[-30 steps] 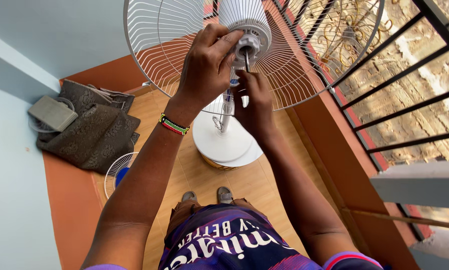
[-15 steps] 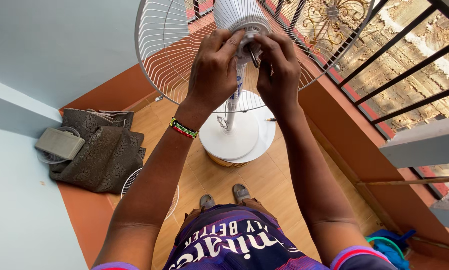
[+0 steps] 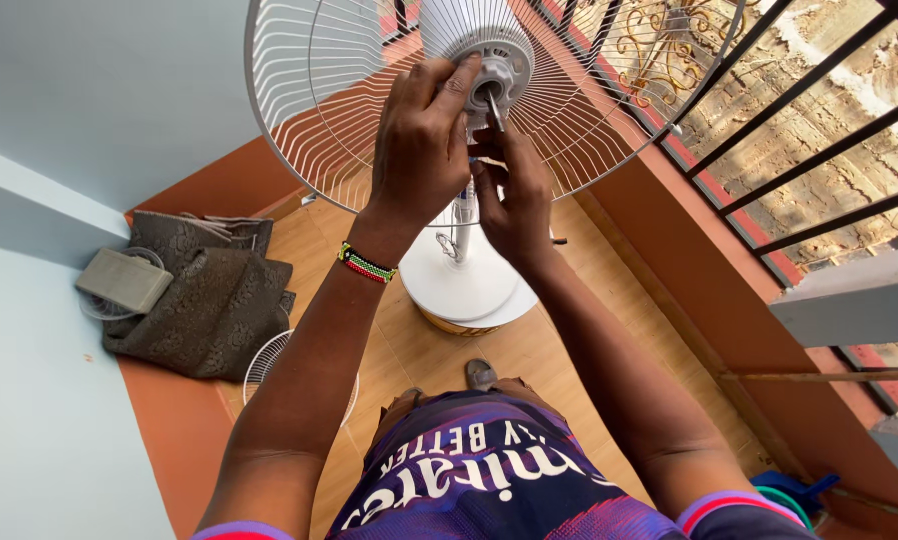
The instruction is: The person assembles a standing electric fan by hand. They wrap the power cord around the stand, attach the rear grille, mount the blue fan blades onto the motor shaft, and secure the front grille. The person then uses a screwdriver to tighten the central nut and finishes by adjusting the fan head.
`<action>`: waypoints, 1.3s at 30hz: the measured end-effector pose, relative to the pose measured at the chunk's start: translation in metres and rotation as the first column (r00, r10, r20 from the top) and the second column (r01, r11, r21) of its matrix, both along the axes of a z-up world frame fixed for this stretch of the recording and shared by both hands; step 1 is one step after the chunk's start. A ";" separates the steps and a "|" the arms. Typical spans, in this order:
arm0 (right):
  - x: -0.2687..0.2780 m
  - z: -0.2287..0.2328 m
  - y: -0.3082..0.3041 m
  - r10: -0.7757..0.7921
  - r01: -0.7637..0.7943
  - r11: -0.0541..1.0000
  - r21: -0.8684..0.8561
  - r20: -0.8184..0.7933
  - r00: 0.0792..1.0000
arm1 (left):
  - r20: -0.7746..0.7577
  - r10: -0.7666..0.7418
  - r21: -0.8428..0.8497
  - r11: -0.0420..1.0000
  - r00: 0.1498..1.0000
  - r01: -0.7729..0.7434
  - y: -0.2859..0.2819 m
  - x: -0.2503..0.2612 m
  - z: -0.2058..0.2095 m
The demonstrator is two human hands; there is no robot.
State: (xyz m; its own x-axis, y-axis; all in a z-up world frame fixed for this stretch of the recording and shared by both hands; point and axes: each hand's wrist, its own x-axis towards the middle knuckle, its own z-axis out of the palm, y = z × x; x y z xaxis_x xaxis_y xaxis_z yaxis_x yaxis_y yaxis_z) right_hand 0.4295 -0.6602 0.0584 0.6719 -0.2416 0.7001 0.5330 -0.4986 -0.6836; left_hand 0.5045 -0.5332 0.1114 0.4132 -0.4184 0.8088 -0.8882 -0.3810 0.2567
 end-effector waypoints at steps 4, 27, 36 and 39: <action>-0.002 0.025 -0.039 -0.119 0.132 0.974 -0.184 0.083 0.989 | -0.008 0.002 -0.014 1.000 1.000 -0.002 -0.005 -0.005 -0.004; 0.014 0.005 -0.045 0.057 -0.052 0.998 -0.042 0.127 0.990 | -0.052 0.188 -0.113 0.975 0.981 -0.193 -0.035 -0.031 -0.030; 0.005 0.004 -0.058 0.210 -0.208 0.975 -0.081 0.015 0.978 | 0.069 0.218 -0.033 0.976 0.974 -0.216 -0.032 -0.026 -0.023; 0.002 0.027 -0.079 0.093 -0.080 0.981 -0.180 0.065 0.994 | -0.032 0.276 -0.148 0.949 0.961 -0.278 -0.040 -0.033 -0.032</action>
